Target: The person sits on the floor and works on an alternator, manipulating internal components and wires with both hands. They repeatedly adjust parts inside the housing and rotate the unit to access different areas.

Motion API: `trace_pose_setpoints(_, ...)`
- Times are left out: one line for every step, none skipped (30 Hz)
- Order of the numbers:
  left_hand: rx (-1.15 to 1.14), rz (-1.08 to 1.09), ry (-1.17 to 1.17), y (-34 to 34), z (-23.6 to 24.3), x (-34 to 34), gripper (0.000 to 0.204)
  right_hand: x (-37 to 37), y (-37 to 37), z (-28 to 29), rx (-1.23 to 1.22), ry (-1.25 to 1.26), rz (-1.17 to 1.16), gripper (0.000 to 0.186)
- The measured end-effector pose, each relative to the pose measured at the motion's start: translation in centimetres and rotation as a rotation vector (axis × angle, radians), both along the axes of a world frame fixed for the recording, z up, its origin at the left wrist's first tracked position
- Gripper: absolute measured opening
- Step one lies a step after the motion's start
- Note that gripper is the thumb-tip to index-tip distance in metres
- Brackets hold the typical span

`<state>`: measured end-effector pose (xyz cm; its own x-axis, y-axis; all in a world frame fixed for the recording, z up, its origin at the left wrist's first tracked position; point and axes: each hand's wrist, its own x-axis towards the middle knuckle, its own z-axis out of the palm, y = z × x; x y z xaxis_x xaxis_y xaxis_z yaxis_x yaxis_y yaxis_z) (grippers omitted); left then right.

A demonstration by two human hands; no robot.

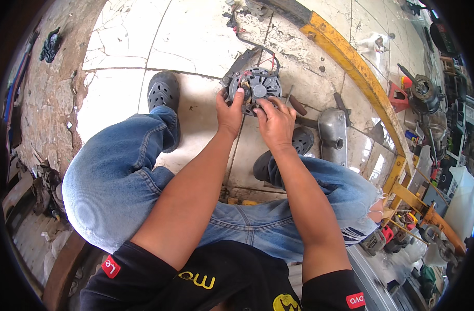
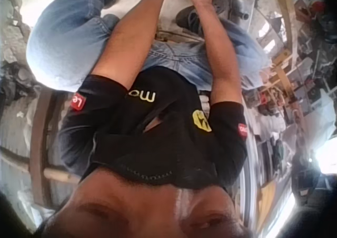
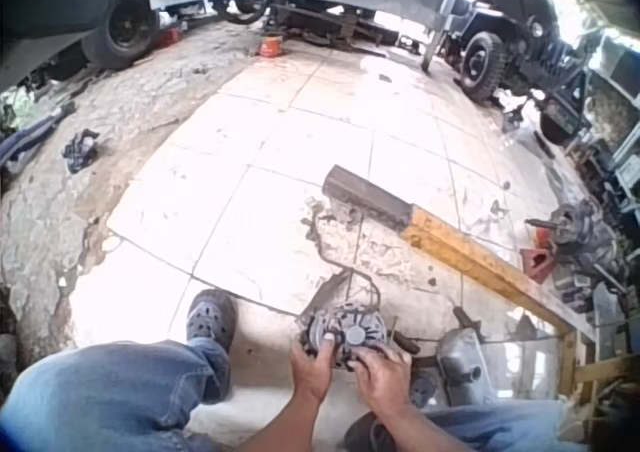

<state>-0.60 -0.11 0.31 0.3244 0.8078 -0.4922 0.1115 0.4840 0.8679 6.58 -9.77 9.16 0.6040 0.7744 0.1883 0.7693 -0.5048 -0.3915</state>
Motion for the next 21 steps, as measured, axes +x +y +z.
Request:
trace_pose_setpoints(0.012,-0.002,0.026,0.0,-0.2,-0.1,0.082,0.1,-0.1,0.1,0.009,0.013,-0.009,0.024)
trace_pose_setpoints(0.024,-0.005,0.052,0.1,-0.4,-0.1,0.081,0.3,-0.2,0.4,0.018,0.025,-0.018,0.023)
trace_pose_setpoints(0.035,-0.005,0.057,0.1,-0.2,-0.2,0.081,0.3,-0.4,0.4,0.025,0.040,-0.030,0.022)
trace_pose_setpoints(0.047,-0.006,0.061,0.1,0.1,-0.2,0.081,0.6,-0.6,0.2,0.093,0.272,-0.143,0.023)
trace_pose_setpoints(0.058,-0.006,0.066,0.1,0.3,-0.4,0.080,0.9,-0.7,0.1,0.161,0.504,-0.257,0.023)
trace_pose_setpoints(0.048,-0.007,0.075,0.1,0.3,-0.3,0.080,1.4,-0.9,0.2,0.226,0.727,-0.371,0.024)
trace_pose_setpoints(0.038,-0.007,0.084,0.0,0.2,-0.2,0.080,1.6,-1.1,0.3,0.283,0.761,-0.371,0.023)
trace_pose_setpoints(0.029,-0.007,0.094,0.0,0.1,-0.2,0.080,1.7,-1.1,0.2,0.296,0.794,-0.387,0.023)
trace_pose_setpoints(0.023,-0.012,0.092,0.0,0.3,-0.1,0.081,1.7,-1.2,0.0,0.310,0.829,-0.408,0.023)
trace_pose_setpoints(0.017,-0.016,0.090,0.0,0.4,0.0,0.081,1.7,-1.3,-0.3,0.325,0.863,-0.429,0.023)
trace_pose_setpoints(0.011,-0.020,0.088,-0.1,0.6,0.1,0.081,1.5,-1.4,-0.5,0.337,0.871,-0.411,0.023)
trace_pose_setpoints(0.021,-0.024,0.102,-0.1,0.5,0.0,0.081,1.2,-1.3,-0.7,0.352,0.885,-0.389,0.024)
trace_pose_setpoints(0.030,-0.028,0.116,0.0,0.4,0.0,0.081,0.8,-1.2,-0.9,0.367,0.898,-0.367,0.024)
trace_pose_setpoints(0.039,-0.032,0.130,0.0,0.3,-0.1,0.081,0.5,-1.1,-1.1,0.369,0.897,-0.360,0.025)
trace_pose_setpoints(0.033,-0.032,0.120,0.0,0.4,-0.1,0.081,0.4,-1.1,-1.3,0.370,0.893,-0.354,0.025)
trace_pose_setpoints(0.026,-0.032,0.110,0.0,0.4,-0.1,0.081,0.2,-1.1,-1.4,0.371,0.889,-0.348,0.025)
trace_pose_setpoints(0.019,-0.033,0.099,0.0,0.5,-0.2,0.081,0.0,-1.2,-1.4,0.357,0.894,-0.339,0.025)
trace_pose_setpoints(0.025,-0.036,0.115,0.0,0.6,-0.2,0.081,-0.2,-1.2,-1.4,0.342,0.899,-0.329,0.024)
trace_pose_setpoints(0.030,-0.040,0.130,0.0,0.7,-0.2,0.081,-0.4,-1.2,-1.4,0.326,0.904,-0.320,0.024)
trace_pose_setpoints(0.035,-0.043,0.146,0.0,0.7,-0.2,0.081,-0.4,-1.2,-1.4,0.305,0.891,-0.320,0.024)
trace_pose_setpoints(0.036,-0.047,0.147,0.0,0.6,-0.2,0.081,-0.5,-1.2,-1.3,0.283,0.877,-0.319,0.024)
